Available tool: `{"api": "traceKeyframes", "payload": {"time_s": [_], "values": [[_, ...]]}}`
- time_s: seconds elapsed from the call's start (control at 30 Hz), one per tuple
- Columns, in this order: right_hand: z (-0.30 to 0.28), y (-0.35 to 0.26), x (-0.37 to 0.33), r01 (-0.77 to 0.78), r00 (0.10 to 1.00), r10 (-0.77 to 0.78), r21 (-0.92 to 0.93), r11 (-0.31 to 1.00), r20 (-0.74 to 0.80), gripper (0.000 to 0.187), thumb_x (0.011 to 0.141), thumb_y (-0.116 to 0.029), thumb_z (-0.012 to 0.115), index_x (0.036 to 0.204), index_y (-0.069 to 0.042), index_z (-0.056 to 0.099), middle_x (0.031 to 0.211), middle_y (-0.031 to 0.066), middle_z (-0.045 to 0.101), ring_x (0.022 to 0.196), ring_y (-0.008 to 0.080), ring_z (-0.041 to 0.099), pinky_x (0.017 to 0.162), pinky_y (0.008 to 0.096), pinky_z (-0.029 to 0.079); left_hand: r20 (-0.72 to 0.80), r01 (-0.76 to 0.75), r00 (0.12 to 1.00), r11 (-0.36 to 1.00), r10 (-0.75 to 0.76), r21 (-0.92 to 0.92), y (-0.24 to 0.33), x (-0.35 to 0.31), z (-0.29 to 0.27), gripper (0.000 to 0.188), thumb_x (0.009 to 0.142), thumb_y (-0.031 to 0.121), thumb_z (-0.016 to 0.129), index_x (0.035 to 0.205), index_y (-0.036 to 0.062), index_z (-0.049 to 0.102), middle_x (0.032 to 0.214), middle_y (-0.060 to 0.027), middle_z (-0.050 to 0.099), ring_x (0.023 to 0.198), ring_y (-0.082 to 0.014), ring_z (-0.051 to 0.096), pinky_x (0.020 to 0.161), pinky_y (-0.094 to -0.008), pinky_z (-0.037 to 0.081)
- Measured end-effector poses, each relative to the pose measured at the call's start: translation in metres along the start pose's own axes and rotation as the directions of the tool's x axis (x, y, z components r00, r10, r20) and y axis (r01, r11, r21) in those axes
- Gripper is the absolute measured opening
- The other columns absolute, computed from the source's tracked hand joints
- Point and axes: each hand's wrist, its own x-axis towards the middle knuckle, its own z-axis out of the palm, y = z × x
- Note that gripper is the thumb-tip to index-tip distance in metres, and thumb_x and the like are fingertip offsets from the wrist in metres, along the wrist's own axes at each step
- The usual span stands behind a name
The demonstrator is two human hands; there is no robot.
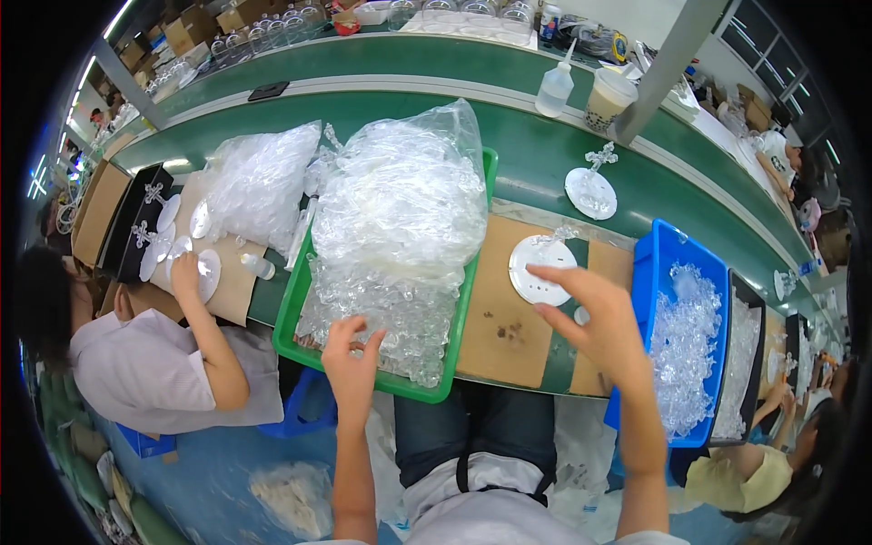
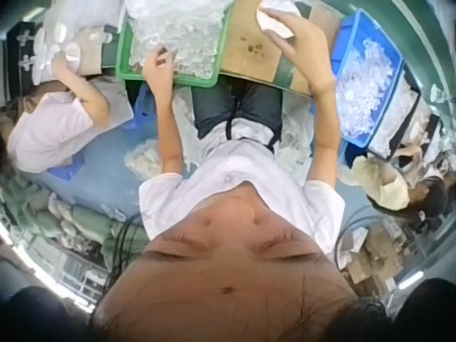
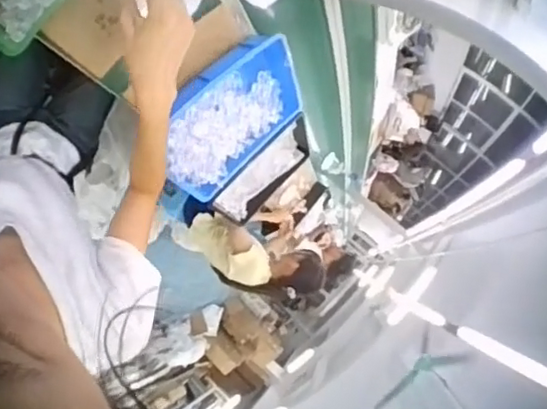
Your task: Applying adhesive to clear decorative crystal pieces and mounting them onto base plates on a factory assembly line.
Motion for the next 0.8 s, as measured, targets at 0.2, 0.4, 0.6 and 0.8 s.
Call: {"api": "traceKeyframes", "payload": {"time_s": [0.2, 0.4, 0.6, 0.8], "values": [[0.067, -0.052, -0.062, -0.121, 0.983, 0.123, 0.023, 0.992, -0.139, 0.049, 0.069, -0.002, 0.07, 0.116, -0.009, 0.058, 0.101, 0.0105, 0.063, 0.083, 0.0223, 0.063, 0.071, 0.0308, 0.05, 0.175, 0.018, 0.984, 0.986, 0.011, -0.163, 0.097, -0.055, 0.045, 0.022, 0.07, 0.0, 0.071, 0.086, 0.0023, 0.057, 0.076, -0.0061, 0.056, 0.071, -0.0156, 0.058, 0.064, -0.0266, 0.046], [0.115, 0.035, -0.085, -0.33, 0.736, 0.638, 0.704, 0.629, -0.225, 0.044, 0.076, -0.007, 0.068, 0.118, -0.005, 0.055, 0.1, 0.0075, 0.063, 0.086, 0.0171, 0.061, 0.071, 0.0281, 0.049, 0.155, -0.325, 0.918, 0.916, 0.366, -0.237, 0.09, -0.065, 0.122, 0.014, 0.078, 0.001, 0.06, 0.092, -0.001, 0.058, 0.097, -0.0149, 0.058, 0.1, -0.0354, 0.054, 0.085, -0.0398, 0.044], [0.15, 0.069, -0.07, -0.05, 0.505, 0.858, 0.995, -0.081, 0.095, 0.018, 0.087, -0.011, 0.061, 0.103, -0.004, 0.057, 0.099, 0.0037, 0.061, 0.087, 0.0113, 0.059, 0.076, 0.0246, 0.05, 0.404, -0.557, 0.797, 0.805, 0.449, 0.204, 0.011, -0.009, 0.207, 0.032, 0.082, 0.006, 0.048, 0.11, -0.0054, 0.057, 0.124, -0.0224, 0.05, 0.123, -0.0362, 0.04, 0.102, -0.0458, 0.033], [0.157, 0.079, -0.071, -0.102, 0.512, 0.844, 0.986, -0.13, 0.164, 0.021, 0.085, -0.011, 0.064, 0.102, -0.004, 0.056, 0.097, 0.004, 0.062, 0.086, 0.011, 0.059, 0.075, 0.024, 0.049, 0.5, -0.522, 0.799, 0.796, 0.332, 0.306, 0.007, -0.056, 0.168, 0.031, 0.081, 0.005, 0.054, 0.11, -0.0051, 0.057, 0.125, -0.0224, 0.049, 0.124, -0.0393, 0.038, 0.1, -0.0481, 0.034]]}}
